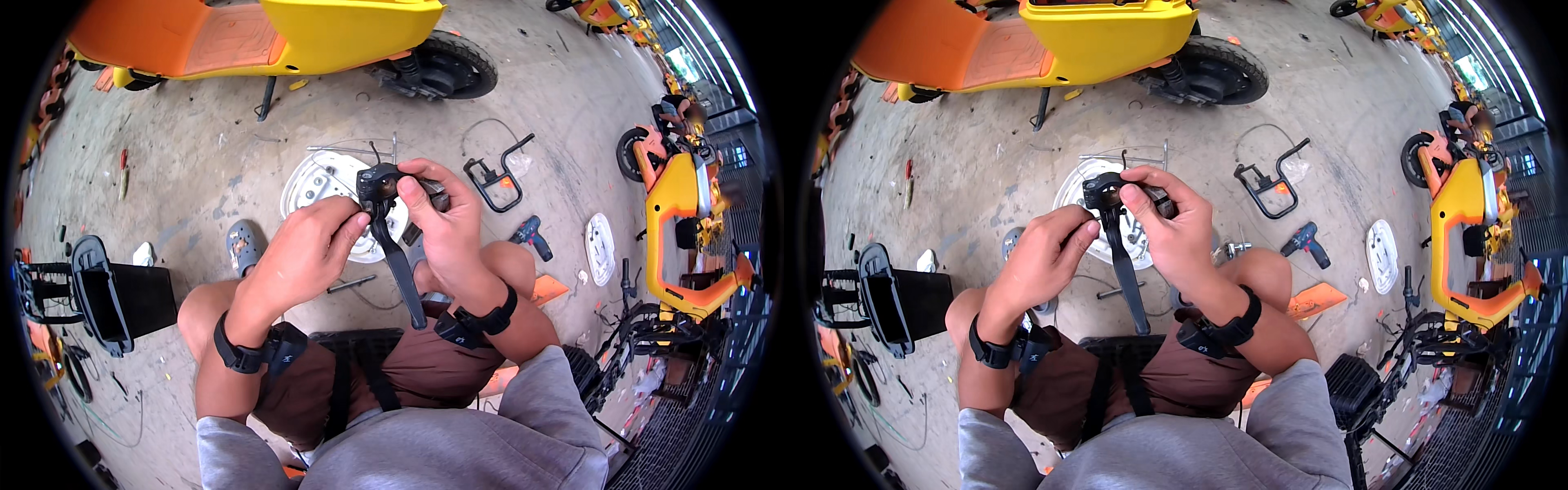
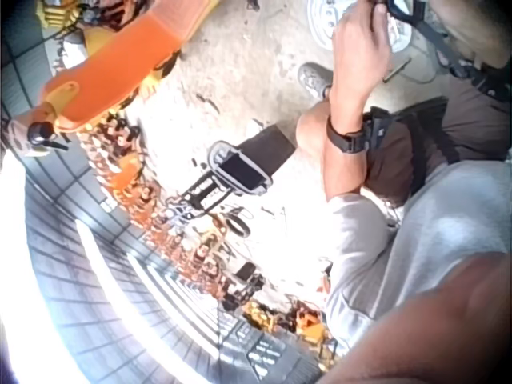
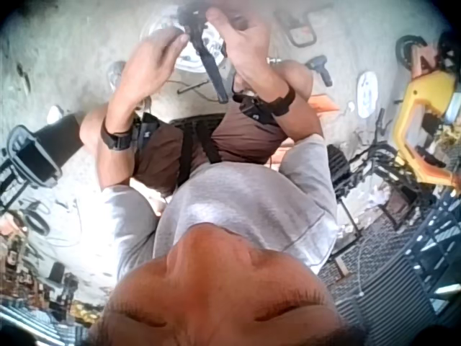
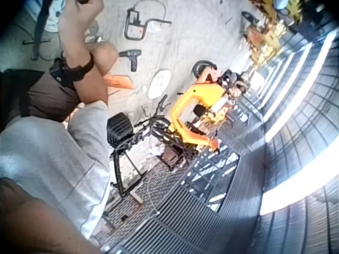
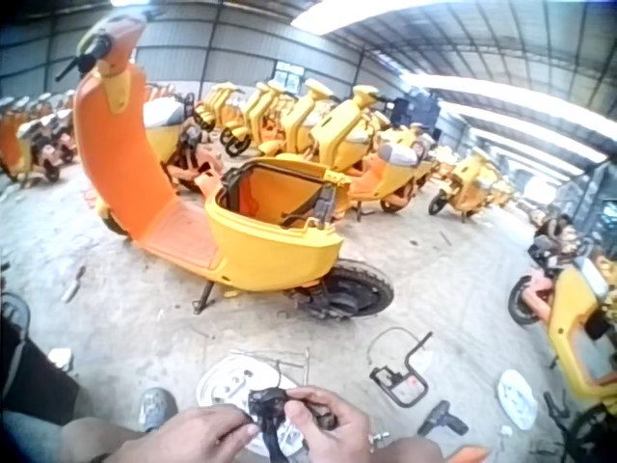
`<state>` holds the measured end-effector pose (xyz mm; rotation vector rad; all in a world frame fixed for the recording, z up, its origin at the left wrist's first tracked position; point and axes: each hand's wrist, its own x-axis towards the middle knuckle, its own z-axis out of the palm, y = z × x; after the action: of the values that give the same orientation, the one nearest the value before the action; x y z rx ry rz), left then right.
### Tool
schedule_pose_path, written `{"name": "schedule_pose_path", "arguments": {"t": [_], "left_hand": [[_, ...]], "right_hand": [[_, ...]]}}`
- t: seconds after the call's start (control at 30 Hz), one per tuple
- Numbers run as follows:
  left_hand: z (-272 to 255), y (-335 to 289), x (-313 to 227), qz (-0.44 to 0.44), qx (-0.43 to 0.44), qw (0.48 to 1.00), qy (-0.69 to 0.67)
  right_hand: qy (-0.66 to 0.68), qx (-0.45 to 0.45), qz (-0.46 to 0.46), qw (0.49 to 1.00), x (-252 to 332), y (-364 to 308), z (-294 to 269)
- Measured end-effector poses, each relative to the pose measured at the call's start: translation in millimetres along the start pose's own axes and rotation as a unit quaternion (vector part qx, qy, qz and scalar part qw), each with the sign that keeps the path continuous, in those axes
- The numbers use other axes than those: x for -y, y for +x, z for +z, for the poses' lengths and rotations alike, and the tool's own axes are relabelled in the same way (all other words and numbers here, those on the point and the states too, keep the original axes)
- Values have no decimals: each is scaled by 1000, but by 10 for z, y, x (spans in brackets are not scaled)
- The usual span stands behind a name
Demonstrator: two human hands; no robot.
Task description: The person uses a pair of pliers and their hands to assemble a motorcycle brake or clutch lever into a black plastic housing. They carefully position metal pins and small components within the assembly while sitting on the floor.
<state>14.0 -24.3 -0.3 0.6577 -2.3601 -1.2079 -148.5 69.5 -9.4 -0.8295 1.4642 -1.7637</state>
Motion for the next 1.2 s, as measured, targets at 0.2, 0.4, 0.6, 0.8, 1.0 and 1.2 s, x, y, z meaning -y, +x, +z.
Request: {"name": "schedule_pose_path", "arguments": {"t": [0.2, 0.4, 0.6, 0.8, 1.0, 1.2], "left_hand": [[-21, 3, -38, -23, -17, 999, -17], [-13, -14, -82, -107, 11, 990, -95], [3, 4, -82, -136, 24, 982, -128], [107, 13, -122, -103, -33, 985, -137], [114, 36, -168, -100, -20, 987, -123], [171, 9, -156, -121, -67, 969, -207]], "right_hand": [[15, 24, 12, 1000, -34, 16, -10], [14, 46, -15, 999, -71, 23, 25], [21, 51, -17, 998, -106, 12, 15], [11, 73, -33, 997, -123, 37, 21], [23, 73, -15, 997, -93, 24, 4], [14, 73, -26, 997, -83, 7, 27]]}}
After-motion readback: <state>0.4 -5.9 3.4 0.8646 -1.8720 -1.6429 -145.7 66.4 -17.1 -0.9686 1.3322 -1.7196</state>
